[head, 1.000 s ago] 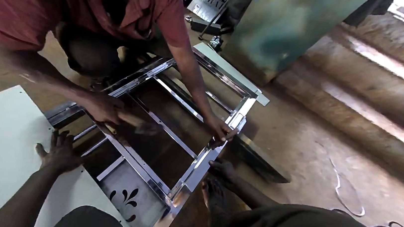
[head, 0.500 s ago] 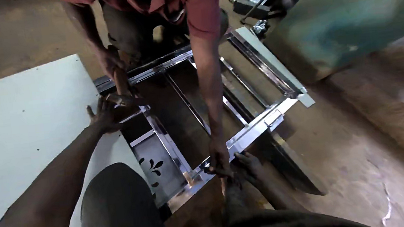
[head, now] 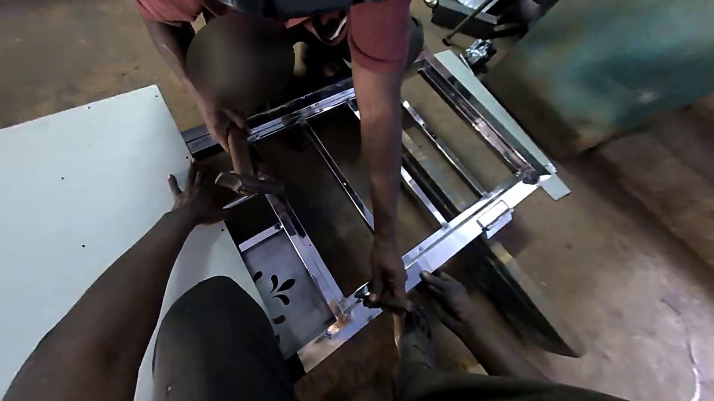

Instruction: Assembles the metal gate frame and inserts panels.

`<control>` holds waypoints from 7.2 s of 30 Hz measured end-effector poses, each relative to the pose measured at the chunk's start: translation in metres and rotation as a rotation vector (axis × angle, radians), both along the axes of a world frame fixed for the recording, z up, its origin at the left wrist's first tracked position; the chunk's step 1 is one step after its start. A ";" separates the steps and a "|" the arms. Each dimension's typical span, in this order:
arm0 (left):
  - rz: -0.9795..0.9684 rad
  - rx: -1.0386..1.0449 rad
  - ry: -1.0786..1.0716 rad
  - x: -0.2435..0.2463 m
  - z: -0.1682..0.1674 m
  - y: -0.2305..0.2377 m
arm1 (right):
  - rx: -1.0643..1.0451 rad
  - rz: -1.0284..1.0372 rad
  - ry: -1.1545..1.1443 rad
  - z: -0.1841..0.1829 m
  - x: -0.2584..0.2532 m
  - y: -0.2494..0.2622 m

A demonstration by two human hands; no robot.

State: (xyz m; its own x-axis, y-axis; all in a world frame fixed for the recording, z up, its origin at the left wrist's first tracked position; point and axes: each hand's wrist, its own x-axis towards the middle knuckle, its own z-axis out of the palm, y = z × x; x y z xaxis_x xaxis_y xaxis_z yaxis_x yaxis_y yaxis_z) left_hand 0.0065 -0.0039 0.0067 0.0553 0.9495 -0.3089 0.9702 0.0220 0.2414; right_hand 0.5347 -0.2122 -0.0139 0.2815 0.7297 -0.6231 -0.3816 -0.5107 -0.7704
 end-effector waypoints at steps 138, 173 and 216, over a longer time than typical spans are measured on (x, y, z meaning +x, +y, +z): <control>0.034 -0.054 0.052 -0.001 0.000 0.002 | 0.054 -0.010 0.023 -0.005 0.000 -0.006; 0.037 -0.068 0.048 0.000 0.004 0.002 | 0.041 -0.014 0.004 -0.005 0.000 -0.006; 0.041 -0.040 0.063 -0.002 0.000 0.008 | 0.024 0.069 -0.071 -0.013 0.004 -0.007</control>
